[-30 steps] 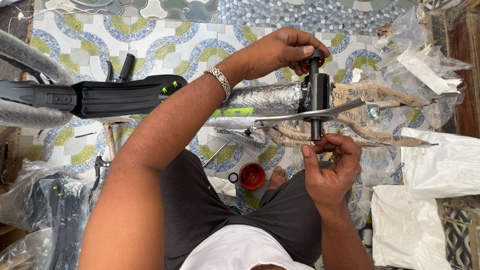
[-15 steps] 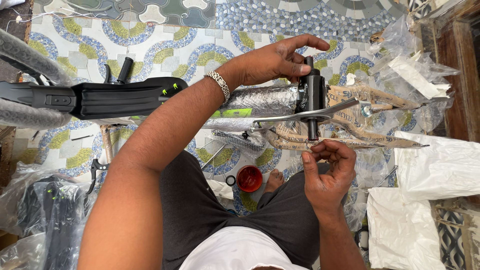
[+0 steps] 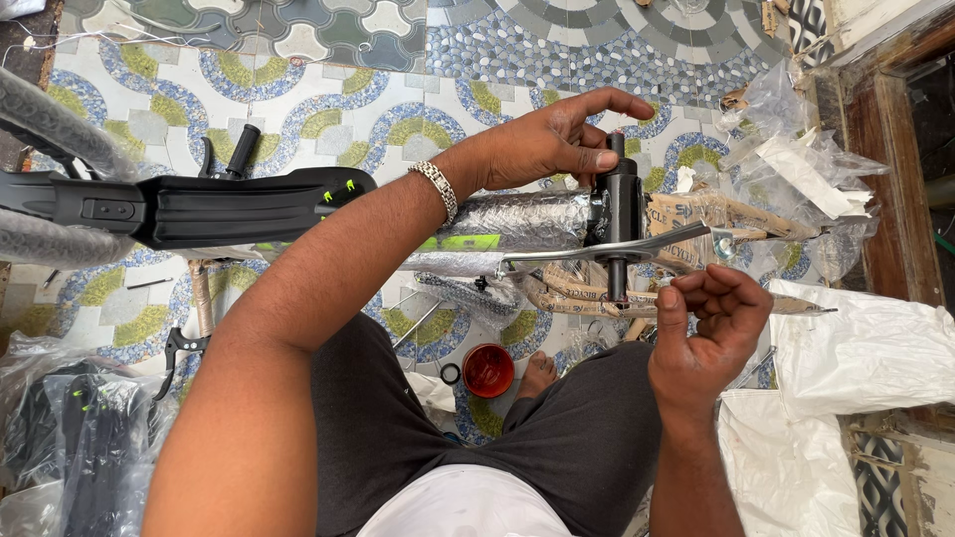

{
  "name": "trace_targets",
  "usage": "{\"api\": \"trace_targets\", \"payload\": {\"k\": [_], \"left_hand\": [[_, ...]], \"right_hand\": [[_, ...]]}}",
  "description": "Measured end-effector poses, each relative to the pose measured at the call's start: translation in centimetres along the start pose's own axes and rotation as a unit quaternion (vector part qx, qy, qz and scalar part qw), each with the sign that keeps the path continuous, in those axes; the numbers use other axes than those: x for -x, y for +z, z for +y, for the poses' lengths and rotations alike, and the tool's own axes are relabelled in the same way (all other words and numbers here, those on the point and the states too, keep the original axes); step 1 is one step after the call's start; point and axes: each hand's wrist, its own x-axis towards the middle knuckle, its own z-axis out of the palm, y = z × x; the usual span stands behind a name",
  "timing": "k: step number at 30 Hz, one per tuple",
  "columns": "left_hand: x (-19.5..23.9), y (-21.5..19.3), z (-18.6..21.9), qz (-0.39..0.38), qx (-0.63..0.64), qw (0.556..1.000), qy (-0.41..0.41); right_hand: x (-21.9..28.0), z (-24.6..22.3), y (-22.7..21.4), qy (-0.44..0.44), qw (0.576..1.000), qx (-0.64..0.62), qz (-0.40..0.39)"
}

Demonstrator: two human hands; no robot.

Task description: The person sits on the floor and assembles a bicycle, starting by attaching a red reflector to the crank arm. They then use a cloth to wipe the crankset and chain area. Finally, they use a yellow adjustable wrench to tighten bolts on the bicycle frame near the bottom bracket.

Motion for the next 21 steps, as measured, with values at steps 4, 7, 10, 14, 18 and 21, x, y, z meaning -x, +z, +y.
{"api": "trace_targets", "payload": {"k": [4, 7, 10, 14, 18, 21], "left_hand": [[-0.3, 0.0, -0.2, -0.013, 0.017, 1.0, 0.002], [-0.2, 0.0, -0.1, -0.011, 0.003, 1.0, 0.0], [-0.2, 0.0, 0.2, -0.009, 0.008, 1.0, -0.014], [-0.3, -0.2, 0.2, -0.024, 0.057, 0.998, -0.01], [-0.3, -0.5, 0.2, -0.008, 0.072, 0.997, -0.006], [0.1, -0.2, 0.3, 0.013, 0.061, 0.998, 0.002]], "right_hand": [[-2.1, 0.1, 0.0, -0.022, 0.999, 0.016, 0.025], [-5.2, -0.2, 0.2, -0.027, 0.998, 0.049, 0.018], [-9.1, -0.7, 0.8, 0.017, 0.996, -0.002, -0.082], [-14.3, -0.8, 2.5, 0.168, 0.957, -0.057, -0.229], [-16.2, 0.1, 3.0, 0.269, 0.894, -0.139, -0.332], [-17.0, 1.2, 3.0, 0.29, 0.879, -0.141, -0.352]]}}
